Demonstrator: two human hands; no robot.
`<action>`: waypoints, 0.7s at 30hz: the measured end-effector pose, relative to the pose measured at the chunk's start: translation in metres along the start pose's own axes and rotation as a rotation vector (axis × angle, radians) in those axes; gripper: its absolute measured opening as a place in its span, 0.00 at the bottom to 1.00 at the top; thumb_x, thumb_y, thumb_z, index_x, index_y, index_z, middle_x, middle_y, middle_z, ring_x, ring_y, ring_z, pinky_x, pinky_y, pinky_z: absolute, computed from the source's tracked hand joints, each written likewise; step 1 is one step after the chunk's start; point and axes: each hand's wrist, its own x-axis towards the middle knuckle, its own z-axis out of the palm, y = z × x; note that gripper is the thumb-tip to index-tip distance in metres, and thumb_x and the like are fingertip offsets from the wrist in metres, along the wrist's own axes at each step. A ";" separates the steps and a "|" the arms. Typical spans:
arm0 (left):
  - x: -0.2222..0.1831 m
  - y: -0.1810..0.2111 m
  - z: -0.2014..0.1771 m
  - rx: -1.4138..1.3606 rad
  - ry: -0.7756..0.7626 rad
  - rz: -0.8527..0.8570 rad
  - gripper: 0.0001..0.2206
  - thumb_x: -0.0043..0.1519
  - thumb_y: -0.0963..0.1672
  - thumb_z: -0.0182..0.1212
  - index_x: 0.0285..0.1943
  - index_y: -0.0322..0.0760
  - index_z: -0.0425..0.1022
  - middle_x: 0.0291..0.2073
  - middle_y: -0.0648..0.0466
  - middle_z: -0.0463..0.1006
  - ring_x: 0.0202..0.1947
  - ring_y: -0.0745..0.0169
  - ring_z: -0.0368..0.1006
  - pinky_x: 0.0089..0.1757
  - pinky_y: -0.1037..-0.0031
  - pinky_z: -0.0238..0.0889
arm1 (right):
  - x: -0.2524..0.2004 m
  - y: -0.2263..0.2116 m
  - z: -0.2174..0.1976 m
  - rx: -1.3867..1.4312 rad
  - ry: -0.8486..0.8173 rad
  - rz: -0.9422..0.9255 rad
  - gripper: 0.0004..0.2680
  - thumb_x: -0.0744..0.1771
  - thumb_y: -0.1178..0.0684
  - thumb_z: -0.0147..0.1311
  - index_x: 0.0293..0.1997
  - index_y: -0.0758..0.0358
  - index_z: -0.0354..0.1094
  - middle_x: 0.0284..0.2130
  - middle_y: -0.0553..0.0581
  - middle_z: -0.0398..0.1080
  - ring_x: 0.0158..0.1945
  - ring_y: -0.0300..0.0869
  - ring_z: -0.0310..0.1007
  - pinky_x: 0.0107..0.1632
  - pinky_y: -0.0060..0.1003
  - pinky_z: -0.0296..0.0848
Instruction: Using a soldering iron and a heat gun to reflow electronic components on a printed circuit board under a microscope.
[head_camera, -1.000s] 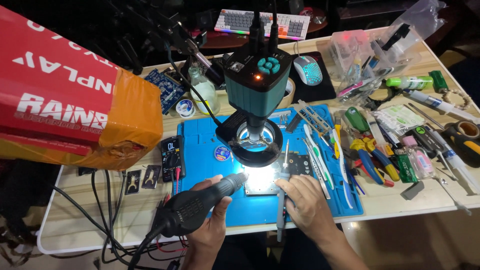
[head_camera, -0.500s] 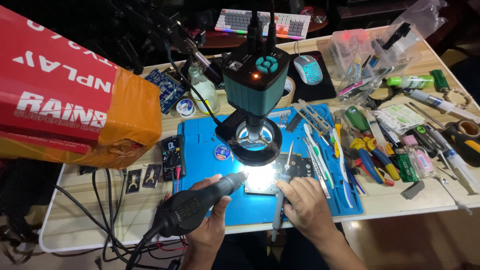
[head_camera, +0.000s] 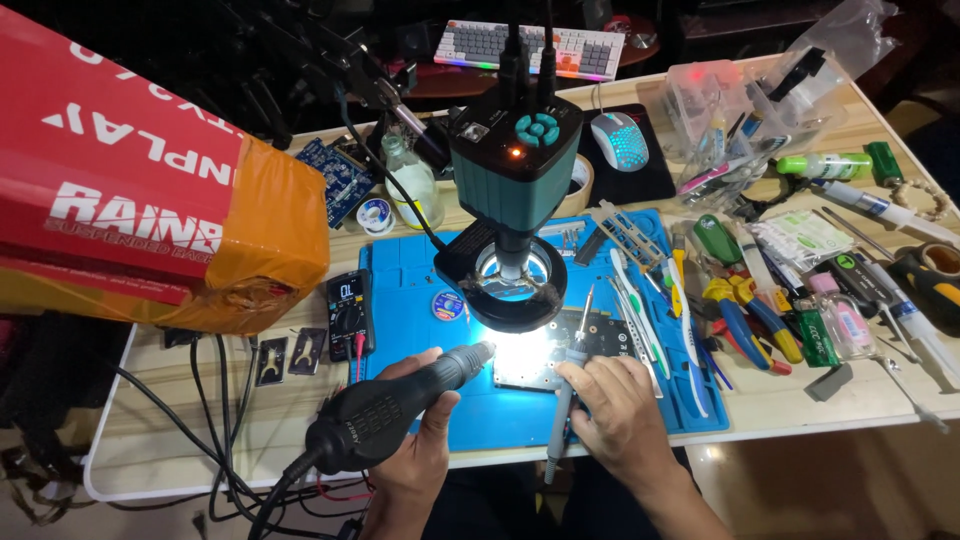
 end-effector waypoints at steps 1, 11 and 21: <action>0.001 0.001 0.000 0.008 -0.005 0.001 0.19 0.67 0.47 0.70 0.61 0.29 0.77 0.53 0.44 0.85 0.52 0.45 0.88 0.55 0.60 0.86 | 0.000 0.000 0.000 0.004 -0.002 0.003 0.28 0.59 0.65 0.65 0.68 0.57 0.67 0.41 0.54 0.76 0.50 0.50 0.77 0.59 0.52 0.72; 0.001 0.005 0.001 0.029 -0.004 0.032 0.18 0.67 0.46 0.69 0.60 0.27 0.77 0.53 0.42 0.85 0.52 0.45 0.87 0.54 0.61 0.86 | 0.001 -0.001 -0.002 0.016 -0.009 0.002 0.26 0.60 0.65 0.62 0.67 0.57 0.68 0.41 0.54 0.76 0.49 0.50 0.77 0.58 0.51 0.71; 0.000 0.002 0.004 0.009 0.015 0.048 0.18 0.67 0.46 0.69 0.59 0.28 0.77 0.52 0.42 0.85 0.51 0.45 0.87 0.52 0.60 0.86 | 0.004 -0.001 -0.004 0.036 0.008 -0.022 0.25 0.61 0.66 0.62 0.67 0.59 0.68 0.40 0.55 0.75 0.47 0.50 0.77 0.55 0.51 0.73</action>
